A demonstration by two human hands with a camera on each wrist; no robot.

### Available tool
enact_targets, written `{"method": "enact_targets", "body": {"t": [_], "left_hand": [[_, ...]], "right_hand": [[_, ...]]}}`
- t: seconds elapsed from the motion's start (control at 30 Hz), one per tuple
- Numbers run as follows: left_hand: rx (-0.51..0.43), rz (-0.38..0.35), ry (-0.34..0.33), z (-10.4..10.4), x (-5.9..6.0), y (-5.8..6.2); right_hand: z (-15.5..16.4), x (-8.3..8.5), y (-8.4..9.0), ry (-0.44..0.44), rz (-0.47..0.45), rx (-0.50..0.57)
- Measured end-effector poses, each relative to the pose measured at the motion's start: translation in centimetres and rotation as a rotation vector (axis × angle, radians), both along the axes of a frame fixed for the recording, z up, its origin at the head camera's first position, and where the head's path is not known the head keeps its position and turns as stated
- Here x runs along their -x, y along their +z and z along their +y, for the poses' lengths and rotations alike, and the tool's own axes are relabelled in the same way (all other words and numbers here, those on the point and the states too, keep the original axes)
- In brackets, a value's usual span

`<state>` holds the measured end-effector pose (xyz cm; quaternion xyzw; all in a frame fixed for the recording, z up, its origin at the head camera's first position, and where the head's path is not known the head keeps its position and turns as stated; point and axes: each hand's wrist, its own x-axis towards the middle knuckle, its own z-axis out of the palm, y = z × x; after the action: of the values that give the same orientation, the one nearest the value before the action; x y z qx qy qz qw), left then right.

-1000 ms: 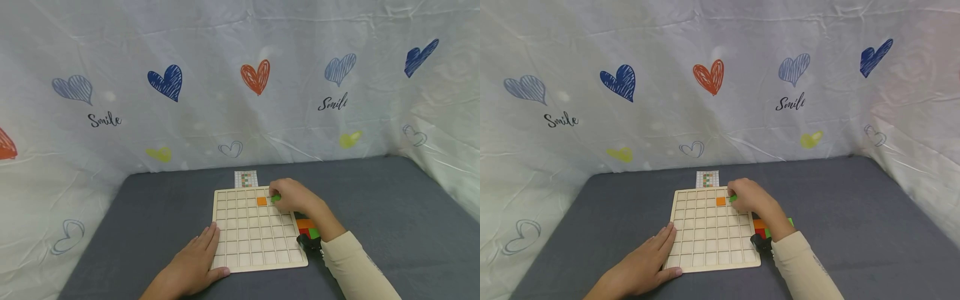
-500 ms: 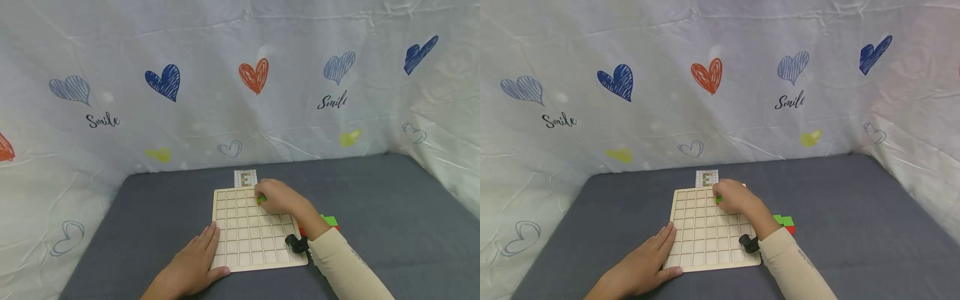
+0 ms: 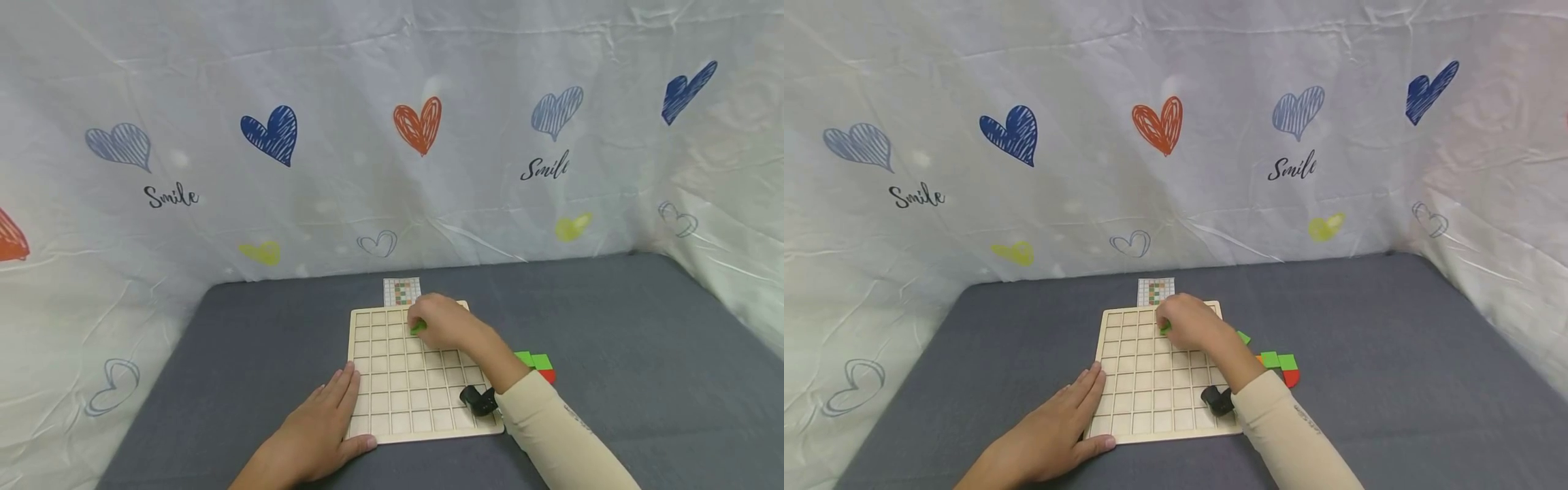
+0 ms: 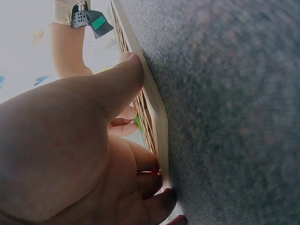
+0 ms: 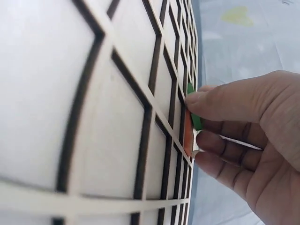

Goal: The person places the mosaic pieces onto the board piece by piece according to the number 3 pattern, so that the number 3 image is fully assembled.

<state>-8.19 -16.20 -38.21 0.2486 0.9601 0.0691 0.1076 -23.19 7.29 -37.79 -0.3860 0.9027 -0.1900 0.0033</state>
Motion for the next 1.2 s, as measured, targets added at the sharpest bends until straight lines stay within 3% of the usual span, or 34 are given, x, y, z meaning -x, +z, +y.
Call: {"method": "enact_targets", "body": {"t": [0.13,0.3,0.43,0.63,0.73,0.9,1.1,1.2], "left_hand": [[-0.005,0.006,-0.008,-0.1,0.0,0.0],[0.001,0.005,-0.004,-0.1,0.0,0.0],[-0.004,0.008,-0.002,0.0,0.0,-0.1],[-0.002,0.013,0.007,0.2,0.1,-0.5],[0.006,0.020,0.011,0.1,0.2,-0.6],[0.001,0.031,0.002,-0.1,0.1,-0.5],[-0.006,0.015,0.003,0.0,0.0,-0.4],[0.006,0.010,0.003,0.0,0.0,-0.4]], "right_hand": [[-0.4,0.0,-0.2,-0.027,-0.028,0.018],[-1.1,-0.2,-0.1,-0.059,0.031,0.006],[-1.4,-1.2,0.2,-0.077,0.098,-0.092],[-0.6,-4.2,0.0,-0.042,0.149,-0.287],[-0.1,-5.0,-0.2,-0.022,0.120,-0.290],[0.8,-5.4,0.0,0.025,0.067,-0.206],[4.3,-5.9,2.3,0.055,-0.186,-0.099],[7.2,-5.8,3.8,-0.021,-0.278,-0.114]]}}
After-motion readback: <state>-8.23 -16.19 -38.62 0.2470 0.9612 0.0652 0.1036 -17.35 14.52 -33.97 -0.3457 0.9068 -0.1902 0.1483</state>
